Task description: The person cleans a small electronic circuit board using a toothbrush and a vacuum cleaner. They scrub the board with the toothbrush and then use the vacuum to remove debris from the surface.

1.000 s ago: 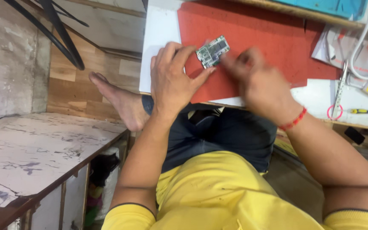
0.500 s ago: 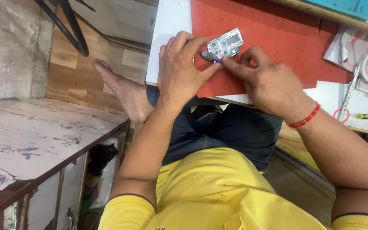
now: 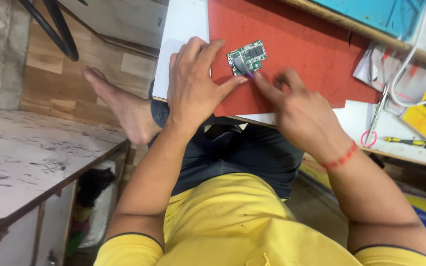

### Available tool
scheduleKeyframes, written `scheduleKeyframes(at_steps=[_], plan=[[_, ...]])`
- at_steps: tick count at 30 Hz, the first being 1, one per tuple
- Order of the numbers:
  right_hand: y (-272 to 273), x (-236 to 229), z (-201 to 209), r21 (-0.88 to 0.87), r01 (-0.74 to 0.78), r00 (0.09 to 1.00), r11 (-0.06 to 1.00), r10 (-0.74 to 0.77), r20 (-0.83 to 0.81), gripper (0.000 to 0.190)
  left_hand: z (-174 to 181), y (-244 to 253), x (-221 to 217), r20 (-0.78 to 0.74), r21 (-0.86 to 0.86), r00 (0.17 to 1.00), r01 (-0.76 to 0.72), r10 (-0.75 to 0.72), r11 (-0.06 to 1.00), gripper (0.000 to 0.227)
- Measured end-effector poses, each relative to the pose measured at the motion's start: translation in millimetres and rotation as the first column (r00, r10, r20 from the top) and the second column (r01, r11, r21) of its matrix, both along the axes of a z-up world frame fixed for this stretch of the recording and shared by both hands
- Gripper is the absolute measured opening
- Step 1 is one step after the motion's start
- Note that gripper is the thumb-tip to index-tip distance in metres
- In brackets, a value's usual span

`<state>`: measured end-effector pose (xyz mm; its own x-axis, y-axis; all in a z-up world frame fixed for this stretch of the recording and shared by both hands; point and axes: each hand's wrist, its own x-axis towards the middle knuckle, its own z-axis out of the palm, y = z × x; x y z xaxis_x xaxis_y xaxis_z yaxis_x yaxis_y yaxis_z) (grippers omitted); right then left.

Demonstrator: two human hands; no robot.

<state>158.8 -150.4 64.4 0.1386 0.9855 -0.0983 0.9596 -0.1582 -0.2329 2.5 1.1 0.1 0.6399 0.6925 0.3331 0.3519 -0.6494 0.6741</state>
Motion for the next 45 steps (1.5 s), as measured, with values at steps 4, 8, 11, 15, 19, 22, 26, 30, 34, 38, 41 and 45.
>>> scheduleKeyframes(at_steps=[4, 8, 11, 15, 19, 22, 26, 30, 34, 38, 41, 45], plan=[[11, 2, -11, 0.145, -0.038, 0.998, 0.989, 0.046, -0.048, 0.056, -7, -2, -2, 0.019, 0.032, 1.0, -0.001, 0.0, 0.999, 0.067], [17, 12, -21, 0.135, -0.097, 0.993, 0.986, 0.105, -0.057, 0.058, -2, 0, -1, -0.044, 0.034, 0.999, -0.003, 0.004, 0.999, 0.058], [8, 18, -15, 0.191, -0.045, 0.996, 0.981, 0.059, -0.067, 0.054, 2, 2, -1, -0.015, 0.088, 1.0, 0.022, -0.021, 0.996, 0.056], [-9, 7, -26, 0.142, 0.007, 0.999, 0.99, 0.0, -0.048, 0.06, 0, -9, -1, -0.089, 0.164, 0.996, 0.025, -0.011, 0.986, 0.048], [-1, 14, -23, 0.196, 0.115, 0.993, 0.974, -0.105, -0.059, 0.058, 7, -5, 0, -0.134, 0.152, 0.991, 0.045, -0.025, 0.987, 0.046], [-11, 7, -18, 0.07, 0.026, 0.998, 0.997, -0.021, -0.062, 0.066, 4, -6, 0, -0.1, 0.177, 0.995, 0.032, -0.015, 0.984, 0.044], [-11, 6, -20, 0.075, 0.075, 0.996, 0.994, -0.07, -0.063, 0.066, 3, -4, 1, -0.097, 0.168, 0.995, 0.016, 0.0, 0.986, 0.046], [-1, 8, -34, 0.154, -0.004, 0.995, 0.988, 0.019, -0.095, 0.062, -1, -14, -2, -0.101, 0.164, 0.995, 0.006, 0.01, 0.987, 0.044], [0, 4, -20, 0.19, 0.029, 0.995, 0.981, -0.011, -0.095, 0.058, 6, -3, 0, -0.062, 0.059, 0.998, 0.019, -0.016, 0.998, 0.05], [-5, 10, -25, 0.183, 0.034, 0.999, 0.982, -0.033, -0.005, 0.049, -4, -6, -6, -0.048, 0.073, 0.998, 0.037, -0.033, 0.997, 0.049], [-1, 16, -26, 0.2, 0.011, 0.999, 0.98, -0.021, 0.048, 0.051, 2, 0, 2, -0.041, 0.093, 0.999, 0.038, -0.035, 0.995, 0.048], [-1, 18, -28, 0.215, -0.018, 0.999, 0.976, 0.024, -0.025, 0.052, 1, -4, -2, -0.039, 0.084, 0.999, 0.029, -0.026, 0.996, 0.047]])
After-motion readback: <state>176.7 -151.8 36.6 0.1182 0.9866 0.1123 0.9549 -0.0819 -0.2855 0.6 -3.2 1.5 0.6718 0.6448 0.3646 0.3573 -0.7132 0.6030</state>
